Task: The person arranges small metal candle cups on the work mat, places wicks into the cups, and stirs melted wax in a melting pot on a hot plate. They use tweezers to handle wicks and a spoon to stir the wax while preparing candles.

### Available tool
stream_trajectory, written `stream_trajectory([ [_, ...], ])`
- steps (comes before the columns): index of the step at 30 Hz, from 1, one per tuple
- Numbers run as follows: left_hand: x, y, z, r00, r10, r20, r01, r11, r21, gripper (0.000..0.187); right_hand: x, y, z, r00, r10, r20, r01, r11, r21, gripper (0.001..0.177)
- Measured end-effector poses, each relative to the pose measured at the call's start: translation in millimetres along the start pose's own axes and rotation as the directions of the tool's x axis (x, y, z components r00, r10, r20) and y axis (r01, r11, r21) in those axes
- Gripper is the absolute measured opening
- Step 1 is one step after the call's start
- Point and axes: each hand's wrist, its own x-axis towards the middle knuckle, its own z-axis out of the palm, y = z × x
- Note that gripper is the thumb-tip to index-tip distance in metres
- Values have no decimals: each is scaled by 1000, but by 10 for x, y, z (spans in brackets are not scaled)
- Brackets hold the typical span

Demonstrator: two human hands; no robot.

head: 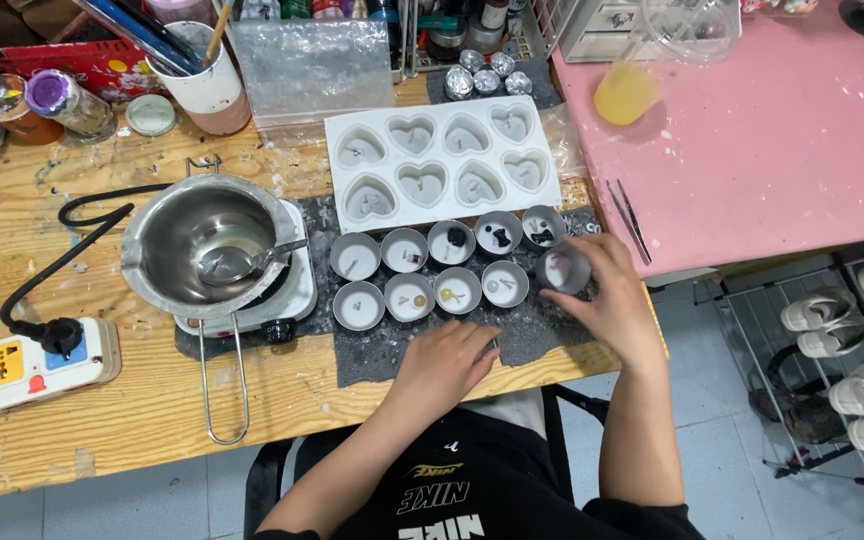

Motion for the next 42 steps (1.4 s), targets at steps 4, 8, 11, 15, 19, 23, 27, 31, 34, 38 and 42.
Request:
stream_trajectory([
  [4, 136, 131, 119, 997, -10, 81, 12, 1000, -17, 35, -36, 58, -33, 996, 63, -70, -63, 998, -7, 72],
  [8, 404, 316, 282, 966, -96, 239, 72, 991, 109, 63, -90, 37, -99, 993, 93, -75, -90, 995, 41, 69],
  [11, 526, 312, 584, 946, -160, 282, 101, 972, 213, 69, -173, 102, -124, 983, 150, -106, -142, 986, 84, 65],
  [15, 548, 320, 746, 947, -195, 256, 123, 954, 273, 61, -284, 192, -118, 986, 119, -121, -107, 989, 101, 62],
  [19, 438, 220, 778, 957, -168, 235, 107, 962, 251, 47, -355, 190, -65, 997, 26, -72, -20, 996, 86, 69],
  [23, 419, 245, 584, 955, -153, 256, 100, 973, 209, 39, -340, 46, -68, 996, -1, 89, -12, 990, 138, 65],
  [27, 416, 267, 416, 949, -165, 268, 115, 974, 195, 55, -240, 31, -138, 993, -60, 101, 47, 990, 134, 64],
  [31, 440, 272, 378, 939, -195, 282, 138, 968, 208, 59, -127, 368, -48, 995, 96, 7, -96, 986, 138, 23],
  [34, 436, 255, 390, 937, -208, 279, 149, 964, 218, 60, 178, 374, -64, 939, 265, 220, -272, 962, 1, 19],
  [38, 438, 229, 402, 961, -187, 206, 151, 972, 179, 48, 464, 493, -47, 822, 301, 483, -297, 951, -88, 17],
  [42, 434, 171, 525, 978, -174, 115, 154, 974, 166, 22, 559, 651, 34, 666, 326, 671, -393, 918, -55, 21],
])
